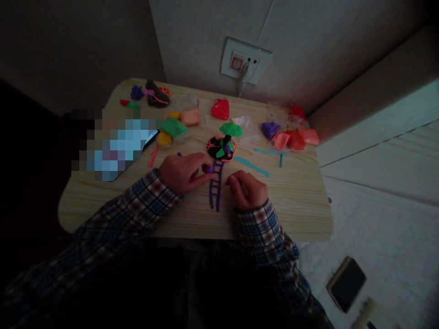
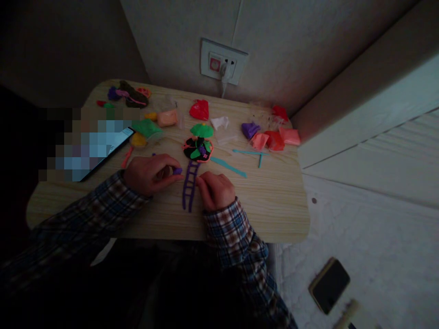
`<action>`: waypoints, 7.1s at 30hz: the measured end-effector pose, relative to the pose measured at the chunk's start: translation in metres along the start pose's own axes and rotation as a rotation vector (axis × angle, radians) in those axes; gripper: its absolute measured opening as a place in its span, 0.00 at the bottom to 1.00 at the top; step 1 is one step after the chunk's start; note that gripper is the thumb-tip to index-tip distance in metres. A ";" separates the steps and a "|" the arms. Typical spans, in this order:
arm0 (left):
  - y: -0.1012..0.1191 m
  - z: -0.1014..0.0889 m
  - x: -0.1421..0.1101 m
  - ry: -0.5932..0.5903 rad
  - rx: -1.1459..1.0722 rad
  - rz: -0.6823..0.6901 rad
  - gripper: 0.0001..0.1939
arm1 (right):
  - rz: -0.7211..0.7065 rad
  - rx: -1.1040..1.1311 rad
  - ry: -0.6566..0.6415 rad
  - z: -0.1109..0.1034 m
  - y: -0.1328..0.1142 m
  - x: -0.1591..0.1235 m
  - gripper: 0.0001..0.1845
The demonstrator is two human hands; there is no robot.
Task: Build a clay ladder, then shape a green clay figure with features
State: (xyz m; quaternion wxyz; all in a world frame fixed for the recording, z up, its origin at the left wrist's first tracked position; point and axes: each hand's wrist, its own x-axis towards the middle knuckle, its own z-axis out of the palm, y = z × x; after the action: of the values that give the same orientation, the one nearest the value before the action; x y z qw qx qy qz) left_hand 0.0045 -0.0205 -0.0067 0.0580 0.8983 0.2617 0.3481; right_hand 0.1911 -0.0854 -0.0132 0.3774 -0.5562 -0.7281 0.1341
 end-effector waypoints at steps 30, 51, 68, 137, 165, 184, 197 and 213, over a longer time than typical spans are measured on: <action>-0.004 0.005 -0.003 -0.055 0.048 -0.054 0.16 | 0.021 -0.046 -0.088 0.005 0.007 -0.001 0.10; -0.007 0.007 -0.003 -0.265 0.019 -0.104 0.14 | 0.003 -0.067 -0.145 0.008 0.010 0.002 0.10; -0.002 0.005 -0.001 -0.187 0.037 -0.049 0.13 | 0.022 0.008 -0.067 0.000 0.001 0.000 0.13; 0.002 -0.002 0.000 0.037 0.025 0.021 0.10 | -0.004 0.078 -0.014 0.002 0.004 -0.001 0.11; -0.001 0.000 0.000 0.052 0.042 0.052 0.08 | 0.029 0.095 -0.017 0.003 0.004 -0.001 0.13; -0.001 0.004 -0.002 0.009 0.012 0.059 0.10 | 0.020 0.031 -0.060 0.006 0.007 -0.001 0.15; -0.001 0.004 -0.003 -0.036 0.022 0.035 0.08 | 0.013 0.029 -0.058 0.008 0.009 -0.001 0.13; -0.002 0.008 -0.004 -0.113 -0.010 -0.020 0.11 | -0.049 0.004 -0.050 0.015 0.018 0.000 0.15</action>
State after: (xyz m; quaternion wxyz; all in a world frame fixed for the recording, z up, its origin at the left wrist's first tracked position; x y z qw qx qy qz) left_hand 0.0061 -0.0199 -0.0161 0.0806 0.9137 0.2651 0.2974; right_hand 0.1940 -0.0759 -0.0345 0.3632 -0.5338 -0.7507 0.1402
